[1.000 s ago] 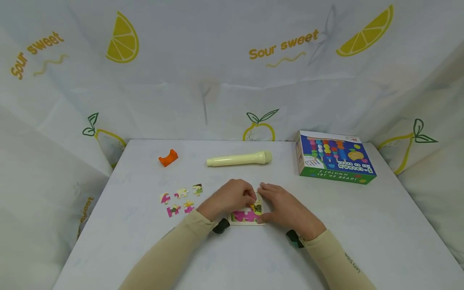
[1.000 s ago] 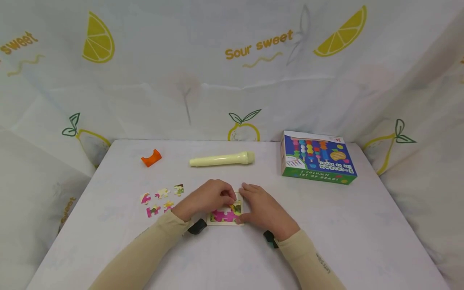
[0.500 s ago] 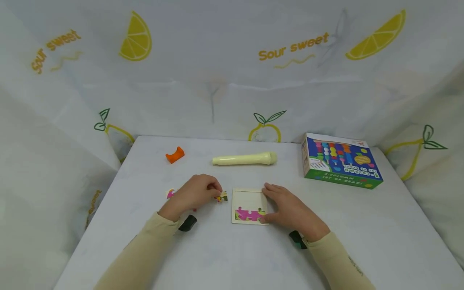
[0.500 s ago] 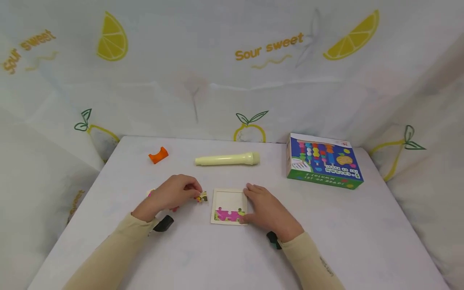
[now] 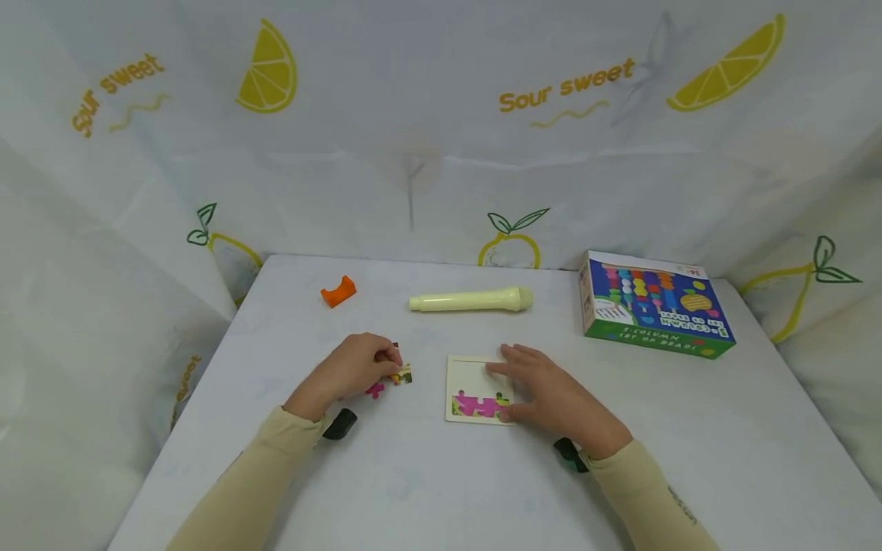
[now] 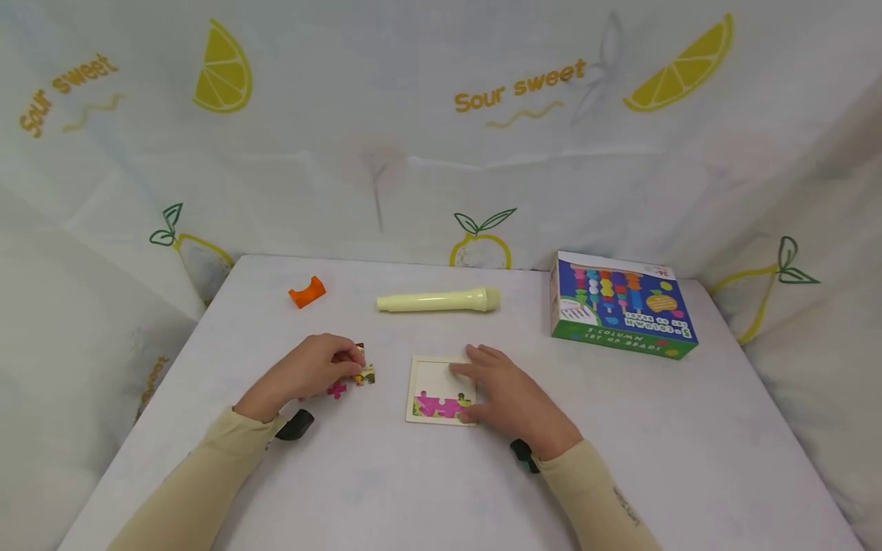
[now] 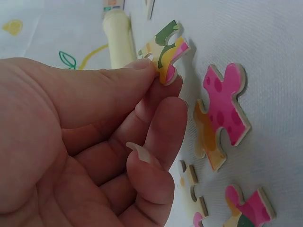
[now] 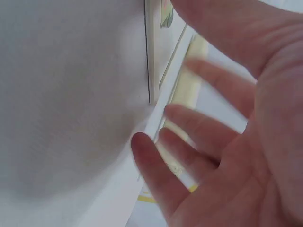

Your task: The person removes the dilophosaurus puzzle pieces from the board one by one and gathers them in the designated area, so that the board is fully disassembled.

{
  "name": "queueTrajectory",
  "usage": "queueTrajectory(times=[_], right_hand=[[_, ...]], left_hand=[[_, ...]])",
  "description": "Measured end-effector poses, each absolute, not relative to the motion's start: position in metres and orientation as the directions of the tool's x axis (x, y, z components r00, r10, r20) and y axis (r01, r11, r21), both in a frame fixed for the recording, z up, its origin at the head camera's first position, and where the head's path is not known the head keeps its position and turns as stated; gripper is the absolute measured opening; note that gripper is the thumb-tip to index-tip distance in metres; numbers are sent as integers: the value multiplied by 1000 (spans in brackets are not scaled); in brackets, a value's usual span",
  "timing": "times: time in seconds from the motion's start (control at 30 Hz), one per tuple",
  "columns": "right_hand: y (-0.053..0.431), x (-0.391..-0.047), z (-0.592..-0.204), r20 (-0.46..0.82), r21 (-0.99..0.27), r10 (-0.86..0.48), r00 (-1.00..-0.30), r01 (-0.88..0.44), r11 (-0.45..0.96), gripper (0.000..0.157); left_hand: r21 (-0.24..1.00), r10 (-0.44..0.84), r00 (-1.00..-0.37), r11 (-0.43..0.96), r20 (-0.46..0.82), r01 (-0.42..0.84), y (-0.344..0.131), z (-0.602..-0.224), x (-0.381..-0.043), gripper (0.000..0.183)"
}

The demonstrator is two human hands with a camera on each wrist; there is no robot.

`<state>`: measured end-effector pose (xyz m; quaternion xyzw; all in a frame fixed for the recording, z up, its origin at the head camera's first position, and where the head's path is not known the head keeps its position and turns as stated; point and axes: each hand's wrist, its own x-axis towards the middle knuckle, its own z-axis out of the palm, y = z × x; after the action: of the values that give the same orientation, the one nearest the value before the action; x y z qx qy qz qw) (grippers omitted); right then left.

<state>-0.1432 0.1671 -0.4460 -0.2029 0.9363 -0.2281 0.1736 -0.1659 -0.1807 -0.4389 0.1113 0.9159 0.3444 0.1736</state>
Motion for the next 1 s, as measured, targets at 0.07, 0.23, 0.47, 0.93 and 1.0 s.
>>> queueTrajectory(times=[0.07,0.23,0.47,0.93,1.0], right_hand=[[166,-143,-446,-214,-504,-506,-836,-349,790,60],[166,-141,-446,-175,-502,-578,-797,-433,749,41],[167,-139,-448,-161,-473,-606,-779,-478,740,36],[166,-139,-447,-161,-478,-600,-784,-470,742,37],[167,-139,-449,-153,-479,-603,-783,-475,738,37]], left_hand=[[668,320,-916,739,-240,83,-181,-440,-166,4],[668,318,-920,739,-231,88,-182,-441,-165,5],[656,289,-930,751,-229,72,-181,-443,-164,4],[647,276,-946,755,-169,105,-184,-442,-168,9],[654,284,-941,750,-184,98,-179,-443,-167,8]])
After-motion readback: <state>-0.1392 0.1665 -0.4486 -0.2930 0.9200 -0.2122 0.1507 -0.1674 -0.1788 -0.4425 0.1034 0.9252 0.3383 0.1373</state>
